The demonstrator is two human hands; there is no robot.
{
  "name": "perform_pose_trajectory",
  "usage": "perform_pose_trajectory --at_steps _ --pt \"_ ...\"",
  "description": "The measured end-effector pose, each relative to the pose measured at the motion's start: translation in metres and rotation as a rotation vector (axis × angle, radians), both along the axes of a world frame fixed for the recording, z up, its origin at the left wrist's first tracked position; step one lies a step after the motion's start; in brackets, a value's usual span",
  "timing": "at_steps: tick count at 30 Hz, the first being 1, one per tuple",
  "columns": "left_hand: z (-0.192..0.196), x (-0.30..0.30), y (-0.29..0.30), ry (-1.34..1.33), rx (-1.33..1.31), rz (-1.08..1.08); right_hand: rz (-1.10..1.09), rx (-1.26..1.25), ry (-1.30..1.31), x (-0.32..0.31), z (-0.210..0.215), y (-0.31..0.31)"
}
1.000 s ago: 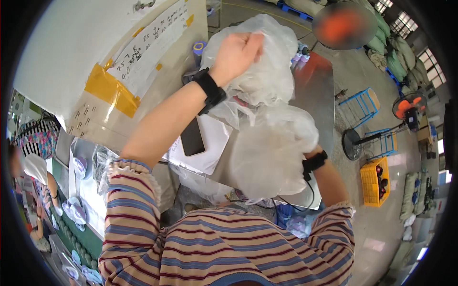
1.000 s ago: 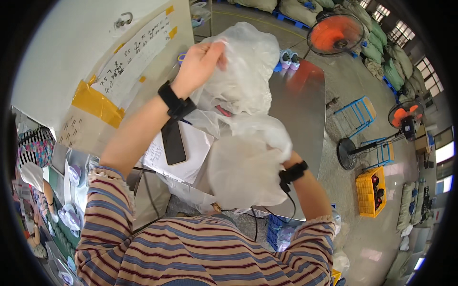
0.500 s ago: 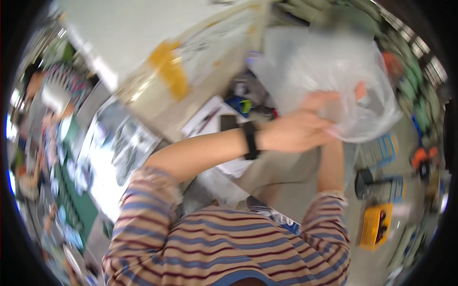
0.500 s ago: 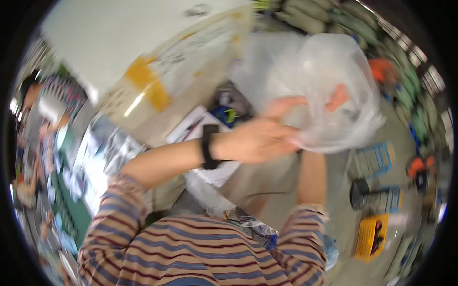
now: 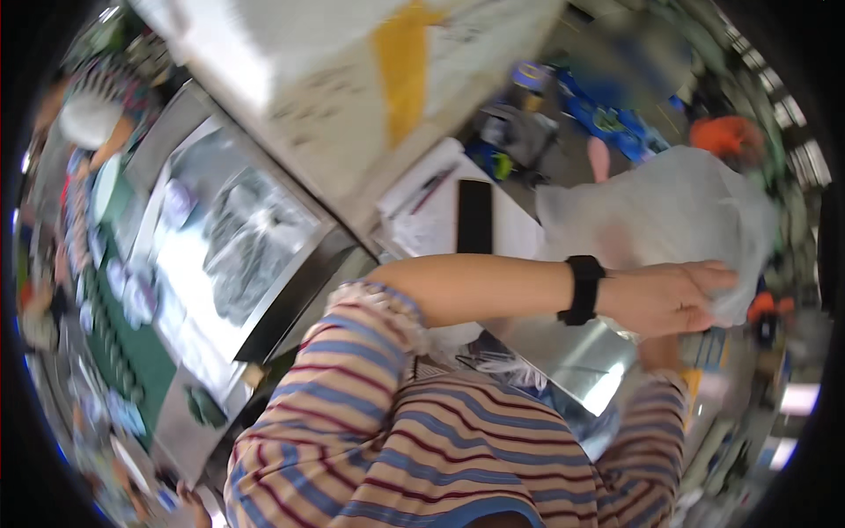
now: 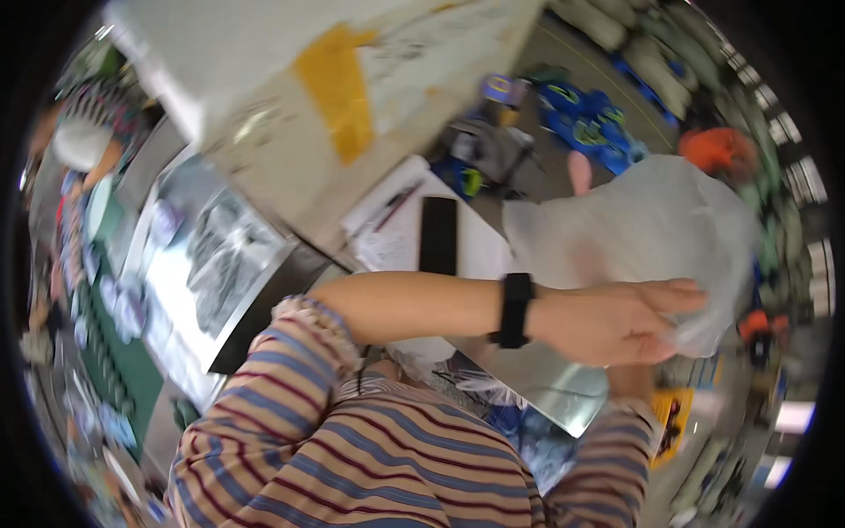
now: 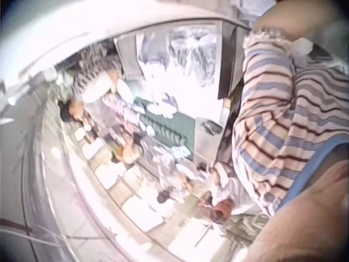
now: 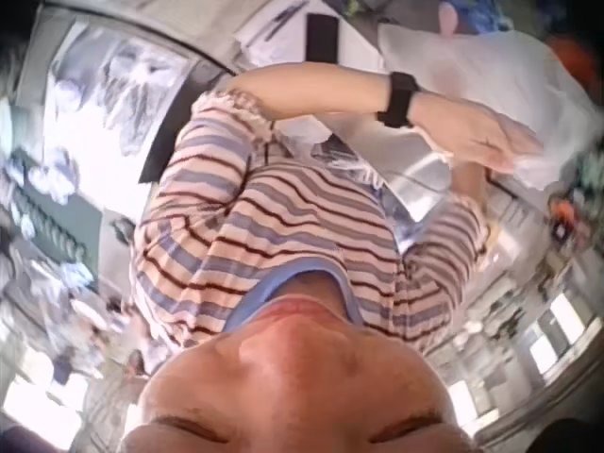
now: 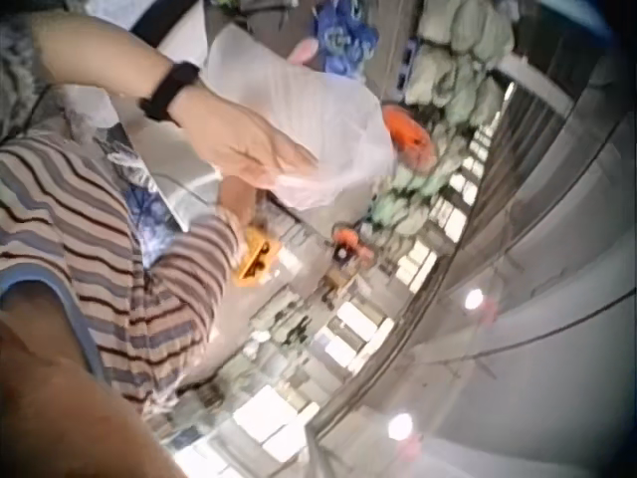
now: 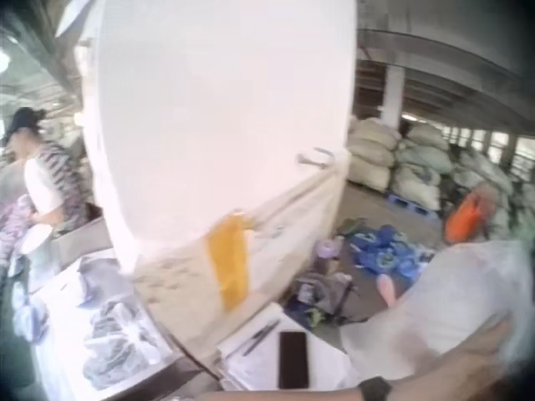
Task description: The person packs light blue and purple slippers into clear plastic bags at a factory workstation. They repeatedly pick up pairs of slippers, fold them, and place them into bags, then set the filled bags aside on the table.
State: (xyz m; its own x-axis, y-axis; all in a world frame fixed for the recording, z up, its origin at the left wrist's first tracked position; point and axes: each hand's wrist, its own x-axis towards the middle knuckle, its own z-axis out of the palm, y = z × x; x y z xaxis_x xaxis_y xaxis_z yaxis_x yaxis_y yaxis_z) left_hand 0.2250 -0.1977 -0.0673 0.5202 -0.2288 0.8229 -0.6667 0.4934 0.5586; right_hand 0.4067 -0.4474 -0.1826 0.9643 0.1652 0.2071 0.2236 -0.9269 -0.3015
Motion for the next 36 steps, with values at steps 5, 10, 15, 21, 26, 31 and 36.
perform_pose_trajectory --at_steps 5,10,15,21,26,31,36 --pt "-0.059 0.037 0.03 -0.365 0.516 0.384 0.063 -0.105 0.065 0.0 -0.028 0.023" --pt "-0.137 0.101 0.045 -0.022 1.018 0.733 0.193 -0.067 0.11 -0.021 -0.041 0.034" --pt "-0.09 0.07 -0.075 -0.475 0.885 0.669 0.157 0.569 -0.54 -0.218 0.0 -0.019" --pt "-0.239 0.167 -0.123 -0.621 1.583 0.656 -0.604 0.338 -0.172 -0.413 -0.104 -0.23" --pt "-0.267 0.305 0.031 -0.064 1.67 0.672 -1.124 0.294 0.583 -0.584 -0.251 -0.434" --pt "-0.131 0.236 -0.11 0.188 1.147 0.959 -1.407 0.262 0.772 -0.587 -0.309 -0.506" --pt "-0.129 0.023 -0.425 -0.46 0.974 0.34 -1.45 0.444 0.783 -0.491 -0.364 -0.533"
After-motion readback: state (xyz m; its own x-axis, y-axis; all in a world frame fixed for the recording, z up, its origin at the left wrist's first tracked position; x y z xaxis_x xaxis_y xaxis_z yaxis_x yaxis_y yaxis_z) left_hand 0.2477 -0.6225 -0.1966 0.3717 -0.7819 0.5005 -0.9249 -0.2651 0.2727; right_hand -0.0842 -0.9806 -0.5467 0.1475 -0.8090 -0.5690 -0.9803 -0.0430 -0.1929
